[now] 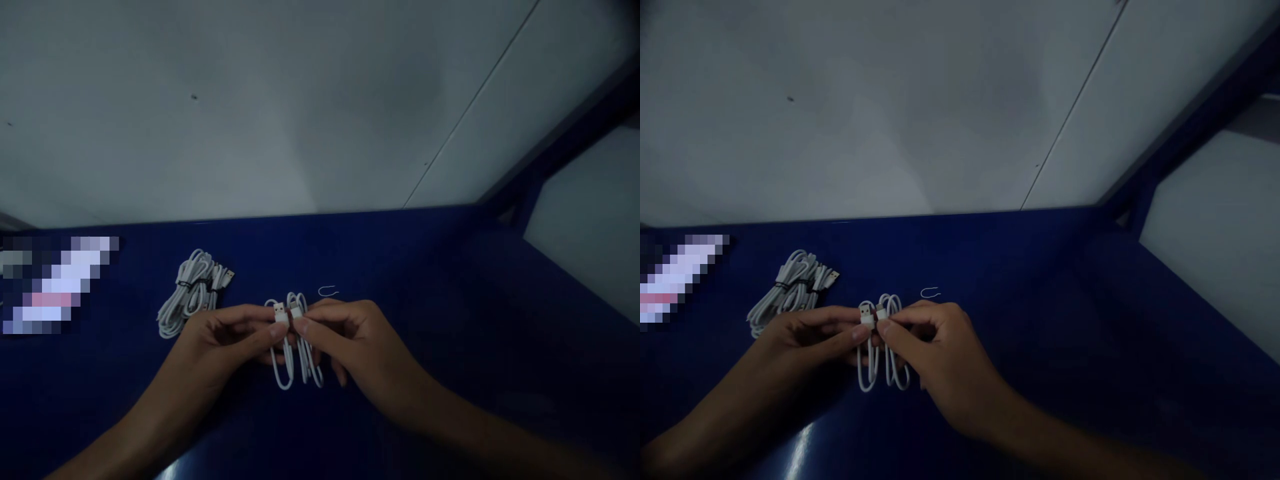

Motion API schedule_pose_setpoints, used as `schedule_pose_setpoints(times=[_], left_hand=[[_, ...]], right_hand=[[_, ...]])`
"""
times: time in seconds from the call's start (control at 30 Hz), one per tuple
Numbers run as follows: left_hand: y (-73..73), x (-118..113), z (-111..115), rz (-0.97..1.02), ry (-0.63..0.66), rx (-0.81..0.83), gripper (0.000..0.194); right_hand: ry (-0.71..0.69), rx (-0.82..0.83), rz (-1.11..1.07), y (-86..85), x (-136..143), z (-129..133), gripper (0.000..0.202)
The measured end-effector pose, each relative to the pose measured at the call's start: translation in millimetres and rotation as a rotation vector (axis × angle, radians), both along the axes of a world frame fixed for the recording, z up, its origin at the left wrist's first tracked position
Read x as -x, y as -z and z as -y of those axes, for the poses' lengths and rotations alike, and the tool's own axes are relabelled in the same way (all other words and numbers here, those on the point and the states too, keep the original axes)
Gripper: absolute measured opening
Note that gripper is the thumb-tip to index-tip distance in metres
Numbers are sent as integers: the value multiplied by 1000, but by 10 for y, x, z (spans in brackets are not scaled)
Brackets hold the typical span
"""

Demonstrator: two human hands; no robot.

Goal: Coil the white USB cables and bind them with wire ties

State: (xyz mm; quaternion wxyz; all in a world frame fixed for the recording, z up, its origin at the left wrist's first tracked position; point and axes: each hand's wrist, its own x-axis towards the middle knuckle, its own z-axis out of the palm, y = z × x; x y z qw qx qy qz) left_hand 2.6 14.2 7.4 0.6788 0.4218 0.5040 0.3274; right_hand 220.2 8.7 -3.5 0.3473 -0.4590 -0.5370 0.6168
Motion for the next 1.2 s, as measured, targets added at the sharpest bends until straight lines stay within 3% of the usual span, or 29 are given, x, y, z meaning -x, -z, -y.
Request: schedule_pose_setpoints(times=[1.2], left_hand=[[-27, -3, -7, -17, 21, 4, 19]], right_hand=[[0, 14, -31, -26, 12, 10, 34]])
